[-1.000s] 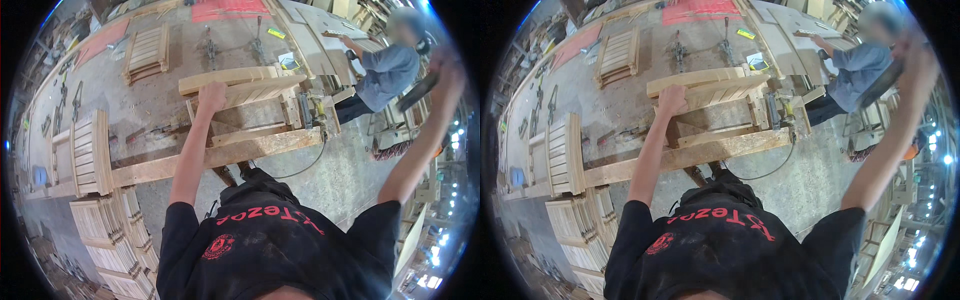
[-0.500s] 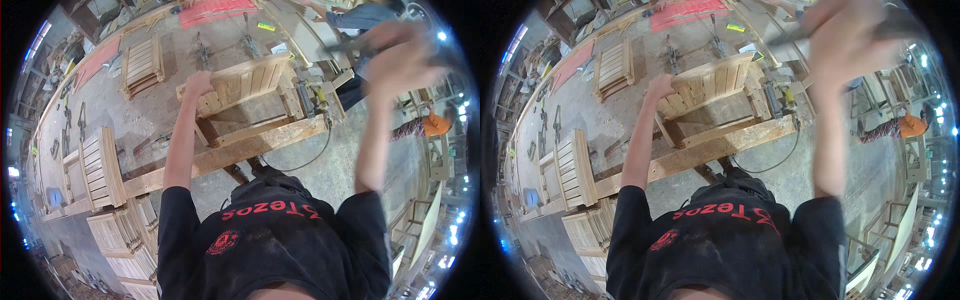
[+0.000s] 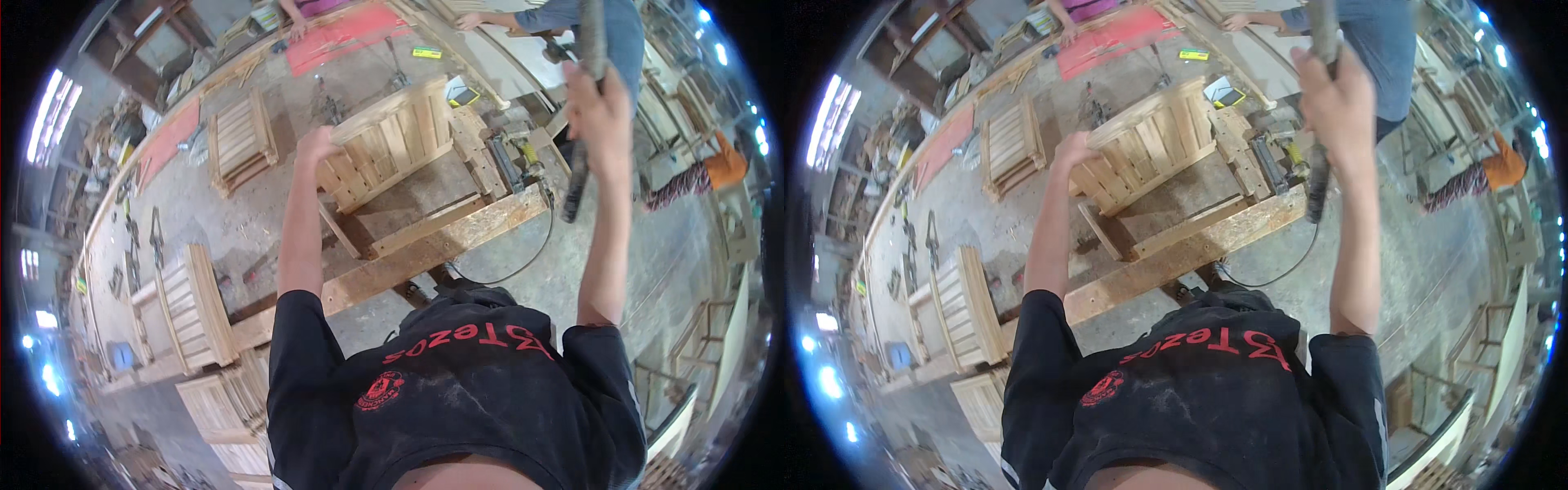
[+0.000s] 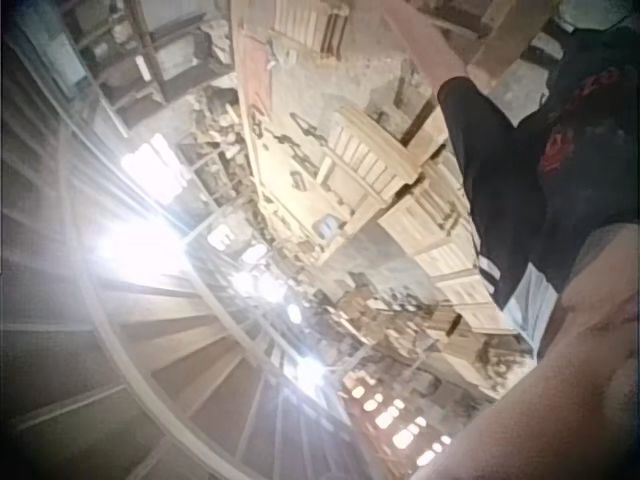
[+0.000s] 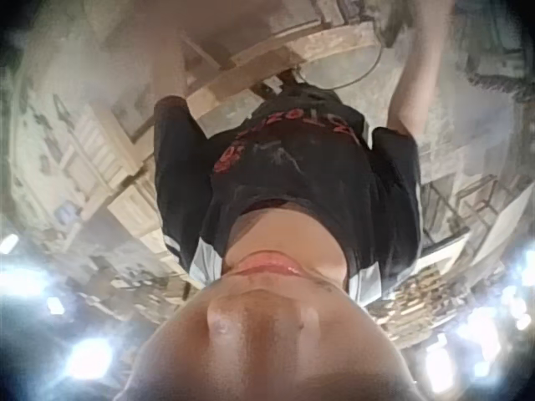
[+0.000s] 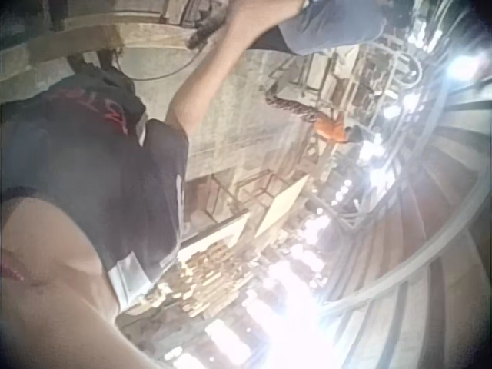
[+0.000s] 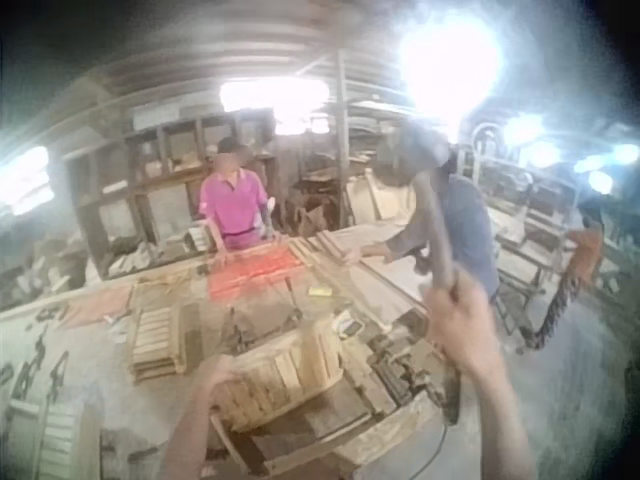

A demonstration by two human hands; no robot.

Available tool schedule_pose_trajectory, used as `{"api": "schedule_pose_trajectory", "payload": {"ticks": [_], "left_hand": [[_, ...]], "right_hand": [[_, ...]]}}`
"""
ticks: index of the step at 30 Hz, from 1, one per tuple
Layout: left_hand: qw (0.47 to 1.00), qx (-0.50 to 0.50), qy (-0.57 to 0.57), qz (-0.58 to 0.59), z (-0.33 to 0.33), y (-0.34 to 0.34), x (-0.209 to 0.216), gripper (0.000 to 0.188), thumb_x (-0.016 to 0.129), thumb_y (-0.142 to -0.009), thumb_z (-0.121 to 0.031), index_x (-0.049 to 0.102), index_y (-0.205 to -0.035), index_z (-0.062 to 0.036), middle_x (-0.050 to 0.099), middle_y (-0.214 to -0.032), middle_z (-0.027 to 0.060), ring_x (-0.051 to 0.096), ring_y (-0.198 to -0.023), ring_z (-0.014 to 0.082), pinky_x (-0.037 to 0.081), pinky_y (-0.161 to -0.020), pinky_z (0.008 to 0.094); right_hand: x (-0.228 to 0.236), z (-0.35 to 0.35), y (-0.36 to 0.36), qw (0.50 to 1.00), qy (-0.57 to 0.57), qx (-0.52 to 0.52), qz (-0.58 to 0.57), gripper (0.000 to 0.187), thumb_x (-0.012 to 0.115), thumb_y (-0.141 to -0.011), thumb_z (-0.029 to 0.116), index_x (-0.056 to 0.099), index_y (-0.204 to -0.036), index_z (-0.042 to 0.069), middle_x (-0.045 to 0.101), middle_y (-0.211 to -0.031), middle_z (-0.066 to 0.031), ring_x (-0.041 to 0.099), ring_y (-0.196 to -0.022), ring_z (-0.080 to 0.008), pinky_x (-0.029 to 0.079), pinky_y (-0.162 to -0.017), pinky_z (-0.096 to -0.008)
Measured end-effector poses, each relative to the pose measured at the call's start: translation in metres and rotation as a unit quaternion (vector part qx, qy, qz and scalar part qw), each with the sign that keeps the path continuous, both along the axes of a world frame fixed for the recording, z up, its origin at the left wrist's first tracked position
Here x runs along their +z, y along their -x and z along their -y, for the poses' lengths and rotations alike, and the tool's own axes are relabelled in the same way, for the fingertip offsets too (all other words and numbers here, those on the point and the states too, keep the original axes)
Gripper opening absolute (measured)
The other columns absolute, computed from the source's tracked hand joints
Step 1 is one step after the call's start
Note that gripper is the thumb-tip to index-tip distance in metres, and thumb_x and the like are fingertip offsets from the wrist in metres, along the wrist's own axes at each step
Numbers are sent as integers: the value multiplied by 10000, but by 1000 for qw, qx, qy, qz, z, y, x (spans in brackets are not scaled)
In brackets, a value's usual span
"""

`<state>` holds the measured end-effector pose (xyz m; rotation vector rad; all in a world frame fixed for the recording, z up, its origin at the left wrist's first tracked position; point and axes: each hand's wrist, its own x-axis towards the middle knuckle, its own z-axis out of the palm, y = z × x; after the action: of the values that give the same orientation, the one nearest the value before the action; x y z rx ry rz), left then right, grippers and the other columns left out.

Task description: Assembling wooden furniture components by aligning slats and securing them with a nail gun.

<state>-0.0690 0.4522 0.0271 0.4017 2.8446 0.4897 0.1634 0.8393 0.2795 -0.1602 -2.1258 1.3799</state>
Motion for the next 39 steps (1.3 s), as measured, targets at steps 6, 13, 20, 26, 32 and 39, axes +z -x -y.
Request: {"api": "schedule_pose_trajectory", "payload": {"ticks": [6, 13, 20, 26, 32, 39], "left_hand": [[984, 88, 132, -82, 27, 65, -56, 709, 868, -624, -436, 606, -1218, -151, 687, -1159, 131, 643, -1110, 322, 387, -1007, 601], [980, 110, 166, -18, 27, 100, -73, 718, 872, -627, -472, 618, -1213, -146, 676, -1196, 124, 628, -1147, 321, 365, -1041, 586], [975, 96, 201, 13, 90, 154, -122, 572, 774, -761, -447, 641, -1197, -103, 672, -1194, 155, 628, -1142, 324, 364, -1035, 584], [996, -33, -30, -74, 46, 78, -65, 427, 736, -780, -342, 705, -1133, -103, 707, -1026, 169, 691, -933, 286, 525, -801, 439], [990, 50, -124, 39, 28, -43, -19, 454, 636, -863, -287, 573, -1283, -127, 657, -1160, 137, 637, -1035, 346, 502, -886, 454], [997, 54, 20, 48, -4, -48, 20, 516, 680, -844, -370, 530, -1306, -197, 692, -1044, 99, 682, -889, 335, 534, -731, 471]], "right_hand": [[36, -33, -106, 995, -13, -100, -24, 210, 595, -969, 196, 566, -1049, 4, 438, -641, 58, 360, -473, -15, 272, -438, -204], [-17, -57, -177, 965, -58, -227, 116, 195, 681, -912, 191, 608, -991, 28, 431, -647, 71, 352, -529, -23, 254, -478, -223], [-77, -47, -114, 956, -32, -137, 257, 185, 713, -835, 120, 579, -901, 11, 340, -589, 34, 315, -562, -69, 249, -483, -289], [-152, -32, 3, 970, -106, -23, 217, 170, 693, -801, 54, 583, -917, -4, 439, -583, 32, 383, -494, -50, 296, -445, -262], [-137, -22, 223, 921, 87, 210, 317, 170, 686, -806, 124, 575, -819, -5, 493, -564, -25, 450, -455, -114, 367, -456, -306], [-317, 53, 533, 852, -140, 325, 385, 144, 655, -797, 142, 621, -776, 3, 605, -612, -98, 604, -544, -183, 444, -485, -331]]}}
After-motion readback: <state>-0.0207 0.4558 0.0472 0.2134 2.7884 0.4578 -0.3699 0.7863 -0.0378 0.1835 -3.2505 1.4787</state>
